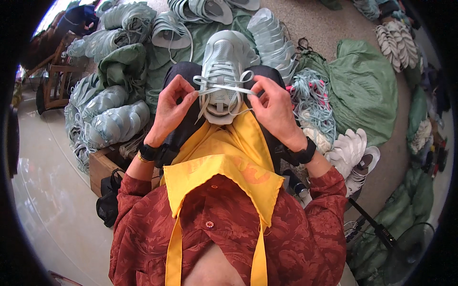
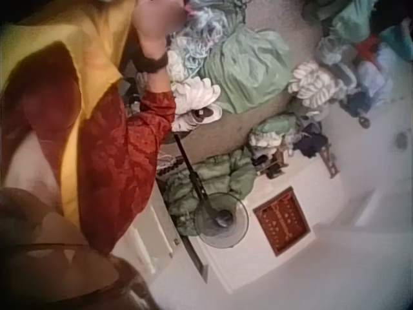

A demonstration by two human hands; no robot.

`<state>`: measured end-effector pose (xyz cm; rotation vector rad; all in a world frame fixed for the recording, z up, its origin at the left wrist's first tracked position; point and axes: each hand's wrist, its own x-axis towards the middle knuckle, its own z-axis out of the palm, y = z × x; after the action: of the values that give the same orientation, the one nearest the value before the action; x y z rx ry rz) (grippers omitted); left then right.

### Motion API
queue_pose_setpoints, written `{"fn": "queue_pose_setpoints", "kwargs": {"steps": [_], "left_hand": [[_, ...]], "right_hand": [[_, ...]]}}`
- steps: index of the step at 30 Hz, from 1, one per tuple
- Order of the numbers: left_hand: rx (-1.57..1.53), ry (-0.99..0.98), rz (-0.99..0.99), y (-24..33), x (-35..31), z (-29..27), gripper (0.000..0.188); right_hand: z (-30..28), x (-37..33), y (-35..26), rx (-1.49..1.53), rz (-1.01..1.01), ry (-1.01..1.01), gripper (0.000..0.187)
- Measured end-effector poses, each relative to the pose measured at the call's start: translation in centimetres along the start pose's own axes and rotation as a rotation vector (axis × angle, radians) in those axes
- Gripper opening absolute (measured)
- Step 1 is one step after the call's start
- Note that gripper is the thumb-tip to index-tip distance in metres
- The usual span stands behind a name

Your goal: The person sits on the floor and laces a white sneaker held on their lap. They thread the laces through the eyelets, pull them tight, and tie a knot, repeating the process to secure the shoe.

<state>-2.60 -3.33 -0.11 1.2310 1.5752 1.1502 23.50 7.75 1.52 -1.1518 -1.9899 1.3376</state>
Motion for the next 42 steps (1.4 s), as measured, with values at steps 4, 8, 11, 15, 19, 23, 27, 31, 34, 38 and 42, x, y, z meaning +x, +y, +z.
{"fn": "queue_pose_setpoints", "kwargs": {"steps": [4,8,11,15,19,23,27,31,34,38,42], "left_hand": [[0.011,0.083,0.009,-0.1,-0.1,0.1,0.014],[0.277,0.306,0.195,1.7,-0.4,1.1,0.02],[0.403,0.271,0.337,3.2,-1.1,1.2,0.024],[0.348,-0.072,0.387,3.2,-1.8,2.2,0.019],[0.526,-0.26,0.421,2.0,-2.4,3.2,0.033],[0.701,-0.282,0.46,1.9,-2.8,3.8,0.041],[0.765,-0.21,0.49,2.7,-2.8,4.1,0.042],[0.658,-0.114,0.445,2.7,-2.4,2.1,0.04],[0.402,0.114,0.345,2.8,-2.8,0.5,0.043],[-0.374,0.095,0.092,2.8,-2.2,-2.3,0.037],[-0.42,0.09,0.048,4.0,-2.2,-3.0,0.039]], "right_hand": [[0.1,0.2,0.2,0.014,0.055,-0.027,0.024],[1.1,0.4,-0.1,-0.183,-0.105,-0.07,0.027],[2.2,1.0,0.0,-0.172,-0.177,-0.03,0.026],[2.9,1.3,-0.4,-0.32,-0.171,-0.011,0.023],[2.6,2.3,0.4,-0.364,-0.247,0.005,0.021],[1.5,3.3,-0.7,-0.273,-0.194,0.009,0.019],[0.8,5.4,-1.3,-0.184,-0.132,0.002,0.022],[0.3,4.7,-3.8,0.161,0.001,-0.035,0.02],[-0.8,3.0,-4.8,0.136,-0.039,0.118,0.021],[-0.4,1.3,-1.3,-0.193,-0.227,-0.158,0.027],[1.5,0.3,0.8,-0.243,-0.476,-0.363,0.033]]}}
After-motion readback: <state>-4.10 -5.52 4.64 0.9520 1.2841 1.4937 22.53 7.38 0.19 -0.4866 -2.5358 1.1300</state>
